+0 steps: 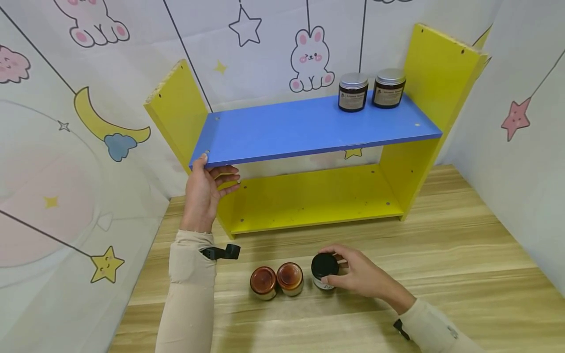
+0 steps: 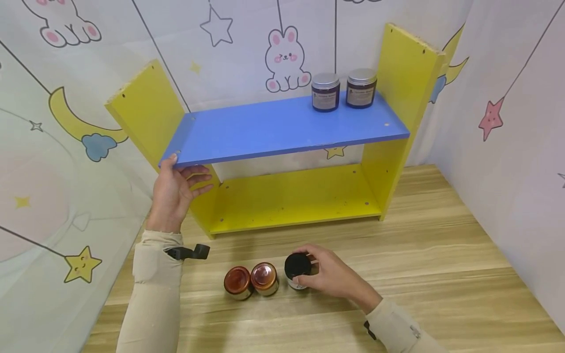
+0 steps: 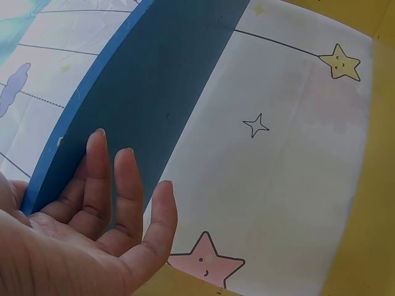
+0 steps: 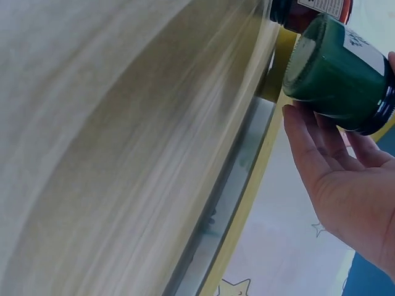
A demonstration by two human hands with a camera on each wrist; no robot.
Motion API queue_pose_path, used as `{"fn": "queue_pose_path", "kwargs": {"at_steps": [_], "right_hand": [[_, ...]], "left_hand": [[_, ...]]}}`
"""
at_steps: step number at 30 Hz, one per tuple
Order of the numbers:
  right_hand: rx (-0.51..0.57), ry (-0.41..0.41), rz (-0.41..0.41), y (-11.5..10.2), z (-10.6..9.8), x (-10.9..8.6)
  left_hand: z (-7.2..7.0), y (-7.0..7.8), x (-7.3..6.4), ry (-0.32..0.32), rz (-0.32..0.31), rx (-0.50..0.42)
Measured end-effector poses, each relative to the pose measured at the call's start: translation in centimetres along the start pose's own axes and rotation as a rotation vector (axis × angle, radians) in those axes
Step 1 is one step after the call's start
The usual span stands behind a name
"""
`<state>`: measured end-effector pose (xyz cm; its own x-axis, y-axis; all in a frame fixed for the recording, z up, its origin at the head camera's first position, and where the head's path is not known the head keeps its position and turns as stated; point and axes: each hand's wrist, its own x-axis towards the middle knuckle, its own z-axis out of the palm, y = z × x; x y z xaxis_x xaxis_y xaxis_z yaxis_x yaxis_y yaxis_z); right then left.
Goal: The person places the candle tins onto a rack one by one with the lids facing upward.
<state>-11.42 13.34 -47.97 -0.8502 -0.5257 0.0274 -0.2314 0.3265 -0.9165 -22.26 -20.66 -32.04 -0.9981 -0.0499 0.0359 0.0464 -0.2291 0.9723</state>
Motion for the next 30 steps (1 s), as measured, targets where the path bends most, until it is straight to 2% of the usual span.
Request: {"fn": "queue_pose_path", "kwargs": {"at_steps": [6,22,30], "right_hand": [[-0.025,0.031,-0.039,-0.4,-0.4,-0.1],[0.015,0.121,-0.016,-2.0,-2.1,0.2],[0.023,0.147,-0.048,-2.9,-2.9,0.5]], "left_hand": [[0.0,0.0,0.0,0.002,-0.003,0.001],[0.0,0.1,-0.1,-0.001,-0.014,0.004],[0.0,0.1,-0.1,-0.002,-0.016,0.006]]}}
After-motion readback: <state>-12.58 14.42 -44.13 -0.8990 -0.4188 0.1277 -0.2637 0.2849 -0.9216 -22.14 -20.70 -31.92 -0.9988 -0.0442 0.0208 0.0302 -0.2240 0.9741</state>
